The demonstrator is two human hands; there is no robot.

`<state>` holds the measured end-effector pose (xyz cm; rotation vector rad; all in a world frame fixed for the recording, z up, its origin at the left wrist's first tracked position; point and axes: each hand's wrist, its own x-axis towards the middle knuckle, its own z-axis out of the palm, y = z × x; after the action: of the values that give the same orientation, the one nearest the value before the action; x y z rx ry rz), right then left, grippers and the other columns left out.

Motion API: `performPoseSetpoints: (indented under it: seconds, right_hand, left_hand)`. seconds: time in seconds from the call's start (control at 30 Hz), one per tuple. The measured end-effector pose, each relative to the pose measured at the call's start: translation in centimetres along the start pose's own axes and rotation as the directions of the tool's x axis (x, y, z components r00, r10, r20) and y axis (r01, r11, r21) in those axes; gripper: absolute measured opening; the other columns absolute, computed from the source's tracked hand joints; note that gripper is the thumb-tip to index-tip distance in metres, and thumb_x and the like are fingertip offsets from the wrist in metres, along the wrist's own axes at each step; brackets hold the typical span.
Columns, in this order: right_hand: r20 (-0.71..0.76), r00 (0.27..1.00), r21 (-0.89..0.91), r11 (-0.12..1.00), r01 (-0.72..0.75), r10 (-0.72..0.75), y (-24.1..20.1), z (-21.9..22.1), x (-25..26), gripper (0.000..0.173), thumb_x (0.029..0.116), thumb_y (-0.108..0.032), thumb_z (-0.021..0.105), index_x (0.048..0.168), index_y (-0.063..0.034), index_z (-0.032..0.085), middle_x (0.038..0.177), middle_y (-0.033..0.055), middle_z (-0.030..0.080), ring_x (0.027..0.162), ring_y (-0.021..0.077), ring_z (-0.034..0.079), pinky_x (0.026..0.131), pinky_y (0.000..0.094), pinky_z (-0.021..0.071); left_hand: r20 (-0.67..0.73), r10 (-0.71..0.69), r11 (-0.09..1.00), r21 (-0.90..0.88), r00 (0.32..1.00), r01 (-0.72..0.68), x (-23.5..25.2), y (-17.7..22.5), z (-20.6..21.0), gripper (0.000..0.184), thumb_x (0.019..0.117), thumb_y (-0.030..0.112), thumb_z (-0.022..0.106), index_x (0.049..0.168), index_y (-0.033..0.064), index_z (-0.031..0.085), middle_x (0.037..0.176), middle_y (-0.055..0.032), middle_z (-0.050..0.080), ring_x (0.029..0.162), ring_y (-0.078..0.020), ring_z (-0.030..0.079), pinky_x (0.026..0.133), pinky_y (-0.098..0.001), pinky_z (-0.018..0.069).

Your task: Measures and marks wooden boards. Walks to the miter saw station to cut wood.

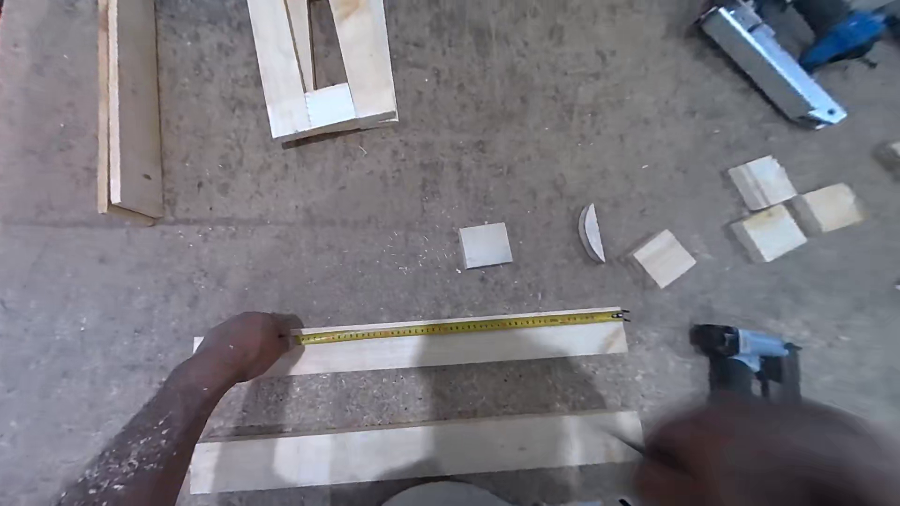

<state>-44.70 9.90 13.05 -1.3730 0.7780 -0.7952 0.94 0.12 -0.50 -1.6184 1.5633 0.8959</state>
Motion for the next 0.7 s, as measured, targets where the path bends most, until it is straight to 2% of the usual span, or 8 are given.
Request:
performPoseSetpoints:
  seconds: [0.03, 0.1, 0.17, 0.23, 0.33, 0.47, 0.57, 0.7]
  right_hand:
    - [-0.144, 0.988, -0.036, 0.997, -0.065, 0.059, 4.4, 1.1, 2.2, 0.018, 0.0966, -0.043, 0.068, 0.096, -0.0256, 0.072, 0.078, -0.01, 0.07, 0.065, 0.0018, 0.066, 0.055, 0.0218, 0.057]
    - [-0.31, 0.932, -0.08, 0.971, -0.225, 0.19, 11.0, 3.8, 6.0, 0.031, 0.1006, -0.042, 0.061, 0.081, -0.0183, 0.067, 0.065, -0.0108, 0.057, 0.054, -0.0013, 0.051, 0.049, 0.0193, 0.044]
    - [-0.323, 0.912, -0.102, 0.949, -0.299, 0.253, 15.2, 5.7, 8.4, 0.039, 0.1062, -0.031, 0.047, 0.085, -0.0103, 0.073, 0.064, -0.0076, 0.055, 0.053, 0.0009, 0.046, 0.05, 0.0212, 0.0415]
    - [-0.286, 0.923, -0.208, 0.923, -0.322, 0.258, 17.7, 6.6, 10.4, 0.033, 0.1049, -0.025, 0.047, 0.096, -0.0092, 0.074, 0.071, -0.0025, 0.061, 0.057, 0.0076, 0.056, 0.055, 0.0276, 0.0506]
    - [-0.213, 0.95, -0.311, 0.906, -0.287, 0.228, 20.0, 6.6, 12.4, 0.016, 0.0959, -0.02, 0.059, 0.101, -0.0121, 0.072, 0.081, -0.0029, 0.072, 0.067, 0.0083, 0.066, 0.061, 0.0309, 0.0575]
    - [-0.228, 0.955, -0.32, 0.912, -0.258, 0.19, 21.4, 6.5, 12.7, 0.004, 0.0852, -0.012, 0.068, 0.084, -0.0103, 0.071, 0.072, -0.0028, 0.061, 0.059, 0.0062, 0.055, 0.053, 0.0268, 0.0489]
    - [-0.232, 0.961, -0.327, 0.918, -0.226, 0.154, 22.3, 6.5, 12.5, 0.007, 0.0849, -0.013, 0.068, 0.079, -0.0098, 0.071, 0.065, -0.0039, 0.061, 0.054, 0.0042, 0.054, 0.05, 0.0249, 0.0475]
    - [-0.188, 0.973, -0.431, 0.879, -0.201, 0.131, 22.8, 6.5, 12.5, 0.011, 0.0877, -0.015, 0.067, 0.08, -0.0101, 0.073, 0.071, -0.0032, 0.063, 0.06, 0.005, 0.057, 0.055, 0.0253, 0.0504]
  left_hand:
    - [0.006, 0.005, 1.0, 0.004, 1.0, -0.005, 0.0, -0.1, 0.1, 0.029, 0.1041, 0.042, 0.055, 0.108, 0.0217, 0.075, 0.106, -0.0067, 0.074, 0.104, -0.0293, 0.07, 0.09, -0.0593, 0.0542]
    - [0.006, 0.015, 1.0, 0.007, 1.0, -0.015, 0.1, -0.2, 0.0, 0.029, 0.1037, 0.042, 0.056, 0.105, 0.0209, 0.076, 0.104, -0.0065, 0.074, 0.103, -0.0286, 0.07, 0.09, -0.0587, 0.0546]
    - [0.002, 0.024, 1.0, 0.0, 1.0, -0.024, 0.2, -0.2, -0.1, 0.028, 0.1034, 0.042, 0.057, 0.105, 0.0216, 0.076, 0.103, -0.0058, 0.074, 0.101, -0.028, 0.07, 0.088, -0.0582, 0.0549]
    - [0.006, 0.014, 1.0, -0.008, 1.0, -0.014, 0.3, -0.2, -0.1, 0.027, 0.1033, 0.041, 0.057, 0.105, 0.0225, 0.076, 0.104, -0.006, 0.074, 0.101, -0.0284, 0.07, 0.087, -0.0588, 0.055]
    - [-0.031, 0.003, 1.0, -0.015, 1.0, -0.004, 0.6, -0.5, 0.4, 0.026, 0.1019, 0.041, 0.06, 0.099, 0.0225, 0.077, 0.096, -0.0051, 0.074, 0.094, -0.0275, 0.071, 0.082, -0.0583, 0.0566]
    - [-0.028, 0.005, 1.0, -0.001, 1.0, -0.005, 0.7, -0.5, 0.5, 0.026, 0.1022, 0.043, 0.059, 0.1, 0.0246, 0.077, 0.096, -0.0039, 0.074, 0.094, -0.0276, 0.071, 0.08, -0.0575, 0.0572]
    - [-0.021, -0.012, 1.0, 0.005, 1.0, 0.012, 0.7, -0.2, 0.3, 0.025, 0.1018, 0.042, 0.06, 0.101, 0.0244, 0.078, 0.098, -0.0039, 0.075, 0.095, -0.0269, 0.071, 0.08, -0.0565, 0.0572]
    - [-0.019, -0.018, 1.0, 0.021, 1.0, 0.018, 1.1, -0.5, 0.5, 0.023, 0.1011, 0.04, 0.061, 0.097, 0.0241, 0.077, 0.095, -0.0045, 0.074, 0.093, -0.0277, 0.071, 0.078, -0.0572, 0.0571]
